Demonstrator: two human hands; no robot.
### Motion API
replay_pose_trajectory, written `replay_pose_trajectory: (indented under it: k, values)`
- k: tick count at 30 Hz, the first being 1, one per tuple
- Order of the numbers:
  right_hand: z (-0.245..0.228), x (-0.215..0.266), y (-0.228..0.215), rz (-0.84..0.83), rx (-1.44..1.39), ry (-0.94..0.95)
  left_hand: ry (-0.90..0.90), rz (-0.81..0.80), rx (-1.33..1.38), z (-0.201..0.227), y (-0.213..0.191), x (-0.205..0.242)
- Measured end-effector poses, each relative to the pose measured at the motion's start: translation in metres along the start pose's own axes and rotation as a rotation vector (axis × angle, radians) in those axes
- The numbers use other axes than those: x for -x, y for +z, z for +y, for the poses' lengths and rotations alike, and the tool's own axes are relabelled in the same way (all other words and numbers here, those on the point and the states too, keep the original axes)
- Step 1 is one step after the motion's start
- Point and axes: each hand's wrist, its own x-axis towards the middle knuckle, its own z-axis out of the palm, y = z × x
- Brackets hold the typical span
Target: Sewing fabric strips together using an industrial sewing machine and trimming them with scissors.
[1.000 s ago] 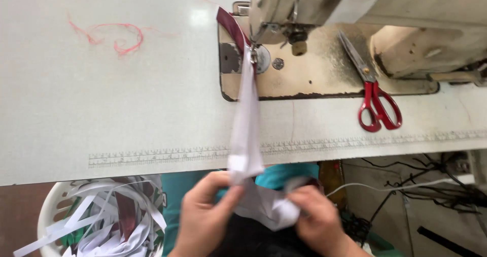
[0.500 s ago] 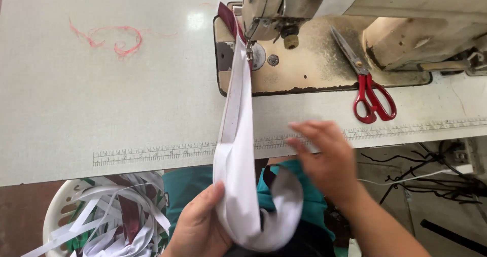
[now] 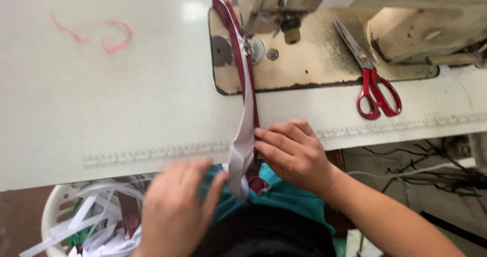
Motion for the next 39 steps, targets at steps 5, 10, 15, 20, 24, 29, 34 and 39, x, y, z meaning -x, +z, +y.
replay_pose_trajectory:
  k: [5, 10, 15, 20, 24, 29, 34, 39]
  values:
    - [0.004, -0.001, 0.006, -0.071, -0.038, -0.009, 0.821, 0.202, -0.285, -0.001, 0.017, -0.117]
    - [0.009, -0.005, -0.002, -0.135, -0.056, -0.025, 0.778, 0.006, -0.392, -0.032, 0.028, -0.142]
    - [0.014, -0.006, -0.002, -0.159, -0.102, -0.022, 0.795, 0.04, -0.419, -0.043, 0.025, -0.143]
    - [0.015, -0.007, 0.001, -0.2, -0.19, -0.007, 0.79, 0.028, -0.441, -0.041, 0.021, -0.147]
    - [0.016, -0.009, 0.001, -0.228, -0.206, 0.004, 0.802, 0.041, -0.482, -0.039, 0.02, -0.149]
    - [0.02, -0.01, 0.001, -0.251, -0.258, 0.019, 0.818, 0.012, -0.437, -0.042, 0.021, -0.153]
    - [0.021, -0.014, -0.002, -0.273, -0.273, 0.021, 0.794, -0.025, -0.411, -0.04, 0.019, -0.15]
    - [0.028, -0.021, -0.001, -0.27, -0.298, 0.033, 0.77, -0.01, -0.412, -0.042, 0.021, -0.155]
